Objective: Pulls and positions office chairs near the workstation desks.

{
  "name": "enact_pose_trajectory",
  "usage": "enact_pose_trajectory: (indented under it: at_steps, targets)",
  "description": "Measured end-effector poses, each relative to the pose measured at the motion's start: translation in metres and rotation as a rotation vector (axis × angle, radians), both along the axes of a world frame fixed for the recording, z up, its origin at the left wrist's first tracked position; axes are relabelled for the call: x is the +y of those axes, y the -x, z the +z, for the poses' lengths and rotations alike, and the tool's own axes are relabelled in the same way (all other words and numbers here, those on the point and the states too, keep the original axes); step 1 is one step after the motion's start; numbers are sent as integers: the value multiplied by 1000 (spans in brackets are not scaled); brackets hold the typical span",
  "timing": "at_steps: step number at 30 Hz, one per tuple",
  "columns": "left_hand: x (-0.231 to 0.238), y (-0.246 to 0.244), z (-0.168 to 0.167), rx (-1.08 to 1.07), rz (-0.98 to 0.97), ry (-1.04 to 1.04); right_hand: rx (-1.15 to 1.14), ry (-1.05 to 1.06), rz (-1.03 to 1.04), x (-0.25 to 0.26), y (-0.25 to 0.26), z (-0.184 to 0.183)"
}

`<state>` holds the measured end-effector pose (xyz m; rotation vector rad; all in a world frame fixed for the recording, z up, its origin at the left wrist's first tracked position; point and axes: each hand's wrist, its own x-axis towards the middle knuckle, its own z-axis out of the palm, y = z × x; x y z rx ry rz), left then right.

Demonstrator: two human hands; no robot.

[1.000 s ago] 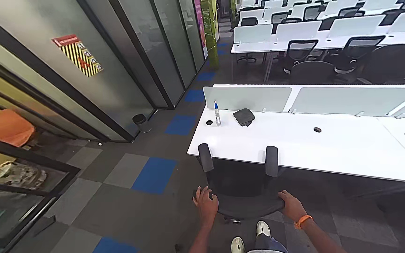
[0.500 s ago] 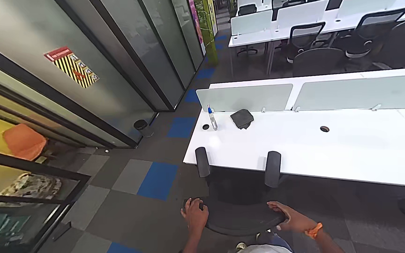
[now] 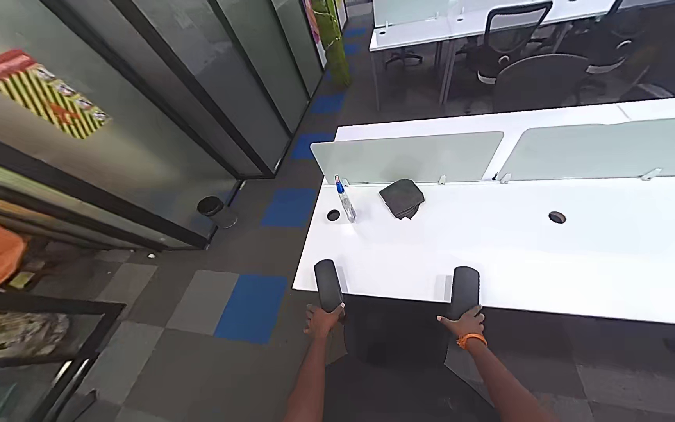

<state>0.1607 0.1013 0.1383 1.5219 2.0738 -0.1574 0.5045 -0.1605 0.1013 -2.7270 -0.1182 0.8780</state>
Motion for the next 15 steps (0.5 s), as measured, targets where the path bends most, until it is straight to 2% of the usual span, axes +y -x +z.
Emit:
enact_pose_trajectory:
  at_steps: [2, 5, 10, 15]
  targets:
    - [21, -3, -29, -32, 19, -22, -59, 71, -69, 11, 11, -13]
    - [39, -7, -61, -44, -118, -48, -131, 169, -41, 14, 15, -24]
    - [51, -6, -74, 4, -231, 15, -166, 200, -13, 10, 11, -32]
    - [60, 1, -68, 1, -357, 58, -169, 231, 38, 9, 7, -32]
